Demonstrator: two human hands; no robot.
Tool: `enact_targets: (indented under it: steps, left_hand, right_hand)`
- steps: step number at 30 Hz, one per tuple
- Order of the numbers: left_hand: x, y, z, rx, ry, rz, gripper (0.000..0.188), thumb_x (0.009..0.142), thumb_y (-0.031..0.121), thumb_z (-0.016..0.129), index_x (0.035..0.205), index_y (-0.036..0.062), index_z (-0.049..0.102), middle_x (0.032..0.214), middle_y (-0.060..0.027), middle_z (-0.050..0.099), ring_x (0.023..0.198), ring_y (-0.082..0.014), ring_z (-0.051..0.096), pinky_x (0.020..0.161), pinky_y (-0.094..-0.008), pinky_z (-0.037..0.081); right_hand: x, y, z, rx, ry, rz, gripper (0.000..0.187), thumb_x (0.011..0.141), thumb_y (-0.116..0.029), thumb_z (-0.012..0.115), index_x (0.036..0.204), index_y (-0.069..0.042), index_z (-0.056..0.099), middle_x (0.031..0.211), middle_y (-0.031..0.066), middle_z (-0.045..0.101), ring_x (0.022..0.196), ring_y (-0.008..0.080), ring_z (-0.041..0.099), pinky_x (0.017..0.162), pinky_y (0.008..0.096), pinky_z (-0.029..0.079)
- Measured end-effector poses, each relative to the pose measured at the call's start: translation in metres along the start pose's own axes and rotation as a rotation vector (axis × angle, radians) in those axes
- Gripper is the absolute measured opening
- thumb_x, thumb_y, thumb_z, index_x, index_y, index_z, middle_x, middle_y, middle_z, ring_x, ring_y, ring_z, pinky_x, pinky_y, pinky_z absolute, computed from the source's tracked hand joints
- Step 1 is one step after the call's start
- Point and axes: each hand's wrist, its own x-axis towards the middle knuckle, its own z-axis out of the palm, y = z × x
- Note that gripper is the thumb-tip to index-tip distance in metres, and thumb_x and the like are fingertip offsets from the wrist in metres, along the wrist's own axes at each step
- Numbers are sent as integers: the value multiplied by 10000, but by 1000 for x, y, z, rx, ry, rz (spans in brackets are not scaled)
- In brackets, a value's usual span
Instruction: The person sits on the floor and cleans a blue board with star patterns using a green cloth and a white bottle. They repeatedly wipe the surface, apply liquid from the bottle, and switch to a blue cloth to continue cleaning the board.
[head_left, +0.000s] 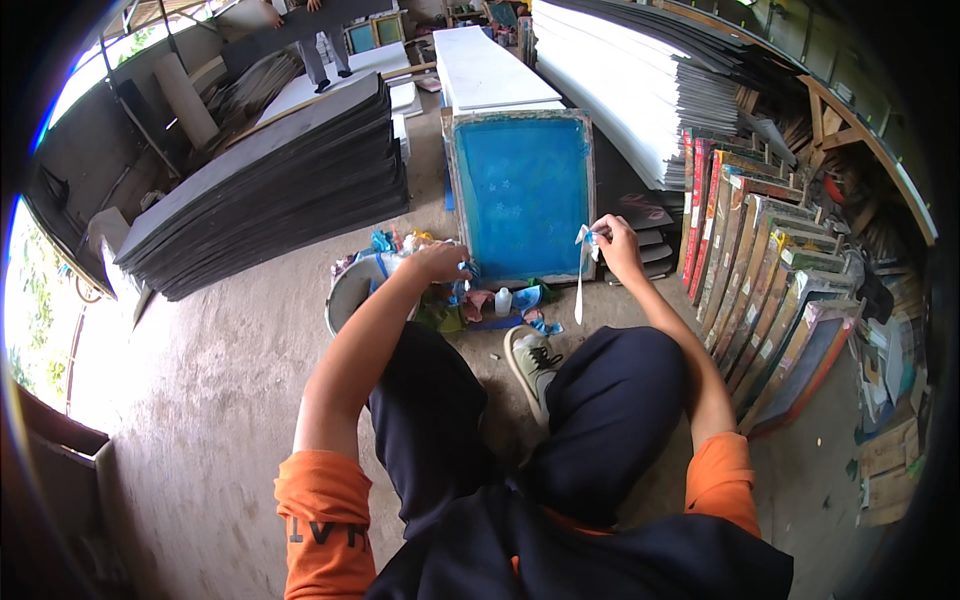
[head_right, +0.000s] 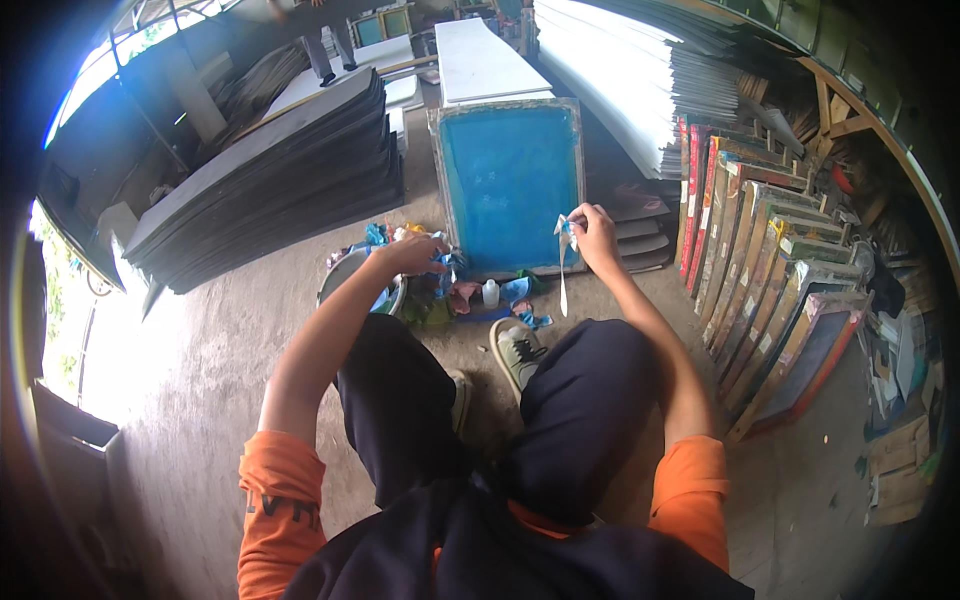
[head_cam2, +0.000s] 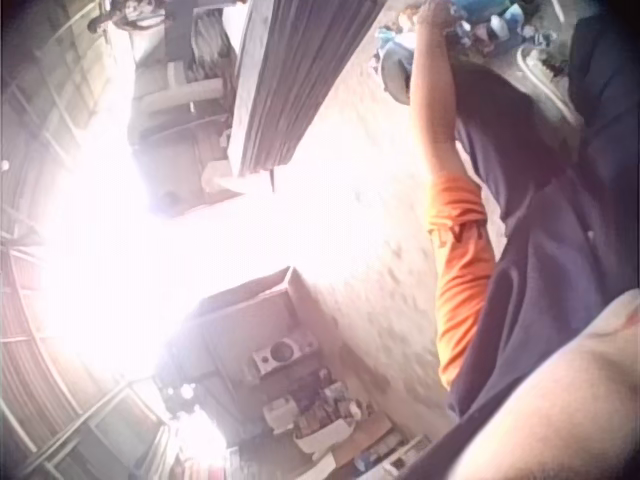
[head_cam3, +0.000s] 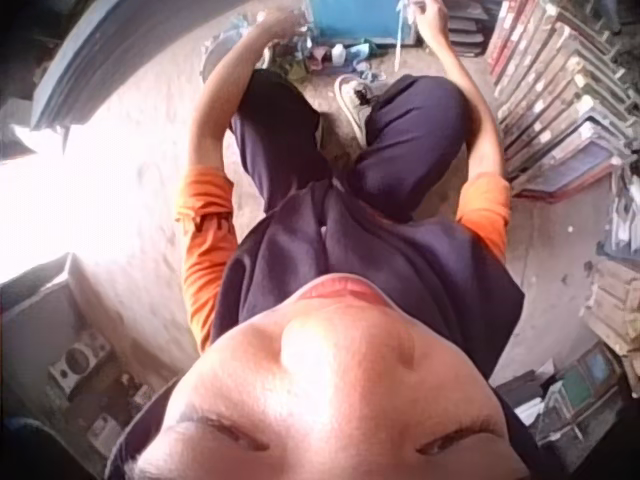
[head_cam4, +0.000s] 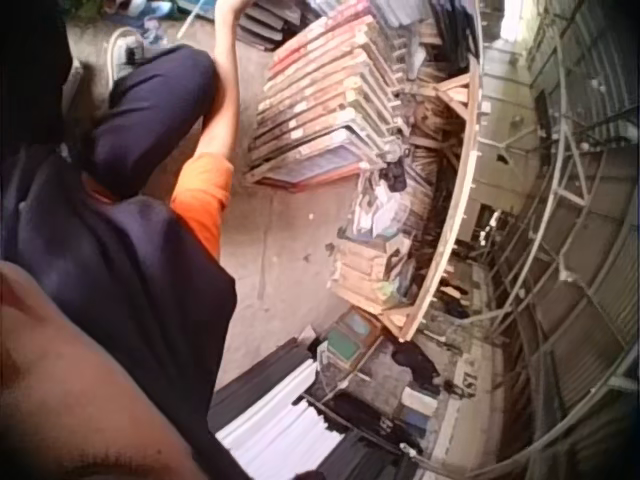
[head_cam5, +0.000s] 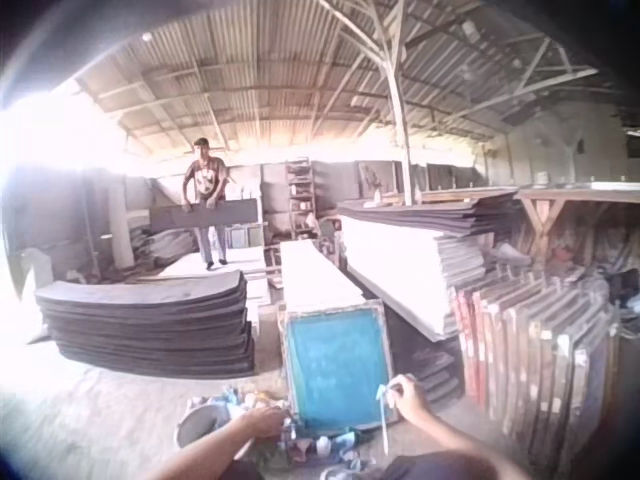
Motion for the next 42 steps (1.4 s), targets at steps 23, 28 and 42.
enact_targets:
  steps: [23,28,42]
  left_hand:
    - [153,-19,213,-529,342,176,759,693,208,781,1314,53,373,1138,-174,485,1077,-348,495,928,-434,430]
    - [160,-17,235,-639,380,92,575,703,146,757,1188,39,468,1075,-151,561,1058,-332,522,889,-426,445]
    - [159,1,181,-799,312,104,411,712,266,728,997,-2,605,922,-179,493,830,-379,577,751,-442,494]
  right_hand:
    - [-87,171,183,-19,-406,241,452,774,-188,723,1143,-33,512,1088,173,546,1032,384,500,890,447,417]
    - [-74,173,203,-177,-390,264,234,747,-131,731,924,-41,608,957,138,549,951,331,504,835,432,425]
    - [-42,91,174,380,-141,567,95,844,-56,659,921,1,661,864,87,688,774,131,648,686,258,489]
